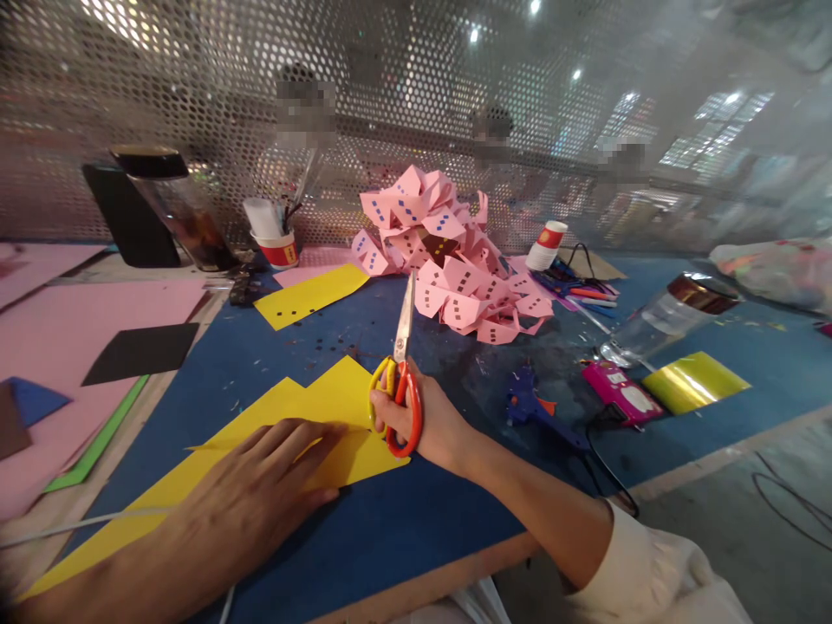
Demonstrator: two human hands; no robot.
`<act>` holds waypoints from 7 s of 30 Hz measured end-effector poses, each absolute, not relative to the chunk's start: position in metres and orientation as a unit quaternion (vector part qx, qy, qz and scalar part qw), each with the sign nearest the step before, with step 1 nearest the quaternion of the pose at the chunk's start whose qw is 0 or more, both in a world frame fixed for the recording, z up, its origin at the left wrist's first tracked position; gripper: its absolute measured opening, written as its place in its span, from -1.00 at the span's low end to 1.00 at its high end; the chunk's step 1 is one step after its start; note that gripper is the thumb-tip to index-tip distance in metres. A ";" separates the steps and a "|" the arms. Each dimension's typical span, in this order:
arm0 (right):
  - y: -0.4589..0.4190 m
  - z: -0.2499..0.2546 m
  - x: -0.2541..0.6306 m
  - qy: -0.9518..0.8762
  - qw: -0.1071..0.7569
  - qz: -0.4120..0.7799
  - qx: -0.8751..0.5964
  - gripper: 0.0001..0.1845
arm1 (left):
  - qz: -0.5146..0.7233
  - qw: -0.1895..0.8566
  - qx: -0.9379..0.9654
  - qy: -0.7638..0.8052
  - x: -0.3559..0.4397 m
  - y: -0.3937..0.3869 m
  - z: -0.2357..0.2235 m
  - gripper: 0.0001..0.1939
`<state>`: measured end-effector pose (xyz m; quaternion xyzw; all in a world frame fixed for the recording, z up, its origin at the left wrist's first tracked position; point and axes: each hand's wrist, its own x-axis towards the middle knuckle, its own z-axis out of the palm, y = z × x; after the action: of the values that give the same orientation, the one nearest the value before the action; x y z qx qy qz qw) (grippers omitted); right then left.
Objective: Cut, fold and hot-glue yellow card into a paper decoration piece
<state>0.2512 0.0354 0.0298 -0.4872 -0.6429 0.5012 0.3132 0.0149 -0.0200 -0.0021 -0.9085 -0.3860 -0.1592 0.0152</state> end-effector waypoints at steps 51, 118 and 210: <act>0.011 0.024 0.291 -0.618 0.368 0.426 -0.548 -0.69 | -0.142 0.040 -0.913 -0.381 0.012 -0.017 0.000 -0.60; 0.028 0.029 0.214 -0.655 0.341 0.501 -0.452 -0.48 | -0.128 0.032 -0.906 -0.401 0.014 -0.021 0.004 -0.63; 0.041 0.032 0.210 -0.660 0.320 0.494 -0.467 -0.43 | -0.086 -0.042 -0.934 -0.344 0.051 -0.050 0.007 -0.07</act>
<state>0.2099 0.0407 0.0322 -0.4670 -0.6599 0.4938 0.3203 0.0511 -0.0500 0.0073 -0.9340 -0.3440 -0.0864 -0.0418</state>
